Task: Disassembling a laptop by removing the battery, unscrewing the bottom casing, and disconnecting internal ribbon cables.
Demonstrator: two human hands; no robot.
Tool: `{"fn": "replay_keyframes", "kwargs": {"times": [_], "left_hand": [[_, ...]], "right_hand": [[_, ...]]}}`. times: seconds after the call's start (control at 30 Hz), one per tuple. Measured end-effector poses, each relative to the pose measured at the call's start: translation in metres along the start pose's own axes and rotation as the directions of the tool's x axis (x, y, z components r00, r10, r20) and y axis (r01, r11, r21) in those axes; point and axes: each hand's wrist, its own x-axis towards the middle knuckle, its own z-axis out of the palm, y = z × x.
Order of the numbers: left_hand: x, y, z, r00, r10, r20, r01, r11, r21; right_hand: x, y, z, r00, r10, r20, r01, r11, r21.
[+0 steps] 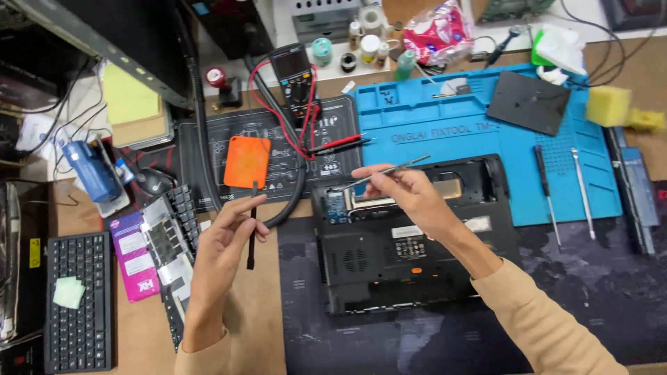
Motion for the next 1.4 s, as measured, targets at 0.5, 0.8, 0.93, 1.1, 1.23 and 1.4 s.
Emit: {"fn": "replay_keyframes", "kwargs": {"times": [0.5, 0.8, 0.93, 1.1, 1.23, 1.4], "left_hand": [[0.158, -0.079, 0.220, 0.927, 0.231, 0.294, -0.346, 0.827, 0.443], [0.168, -0.085, 0.251, 0.859, 0.321, 0.398, -0.509, 0.615, 0.603], [0.127, -0.058, 0.238, 0.891, 0.309, 0.333, -0.453, 0.639, 0.621], [0.075, -0.050, 0.213, 0.936, 0.216, 0.279, -0.348, 0.692, 0.632], [0.053, -0.057, 0.211, 0.955, 0.150, 0.258, -0.276, 0.773, 0.572], [0.037, -0.052, 0.213, 0.965, 0.125, 0.229, -0.231, 0.818, 0.527]], "right_hand": [[-0.048, 0.020, -0.152, 0.882, -0.094, -0.462, 0.169, 0.978, 0.124], [-0.079, 0.015, -0.127, 0.902, -0.174, -0.395, 0.167, 0.985, -0.051], [-0.078, 0.027, -0.121, 0.906, -0.181, -0.382, 0.199, 0.980, 0.008], [-0.060, 0.025, -0.109, 0.942, -0.122, -0.314, 0.151, 0.986, 0.072], [-0.042, 0.046, -0.116, 0.952, -0.138, -0.274, 0.157, 0.986, 0.049], [-0.038, 0.047, -0.114, 0.971, -0.044, -0.233, 0.047, 0.999, 0.006]]}}
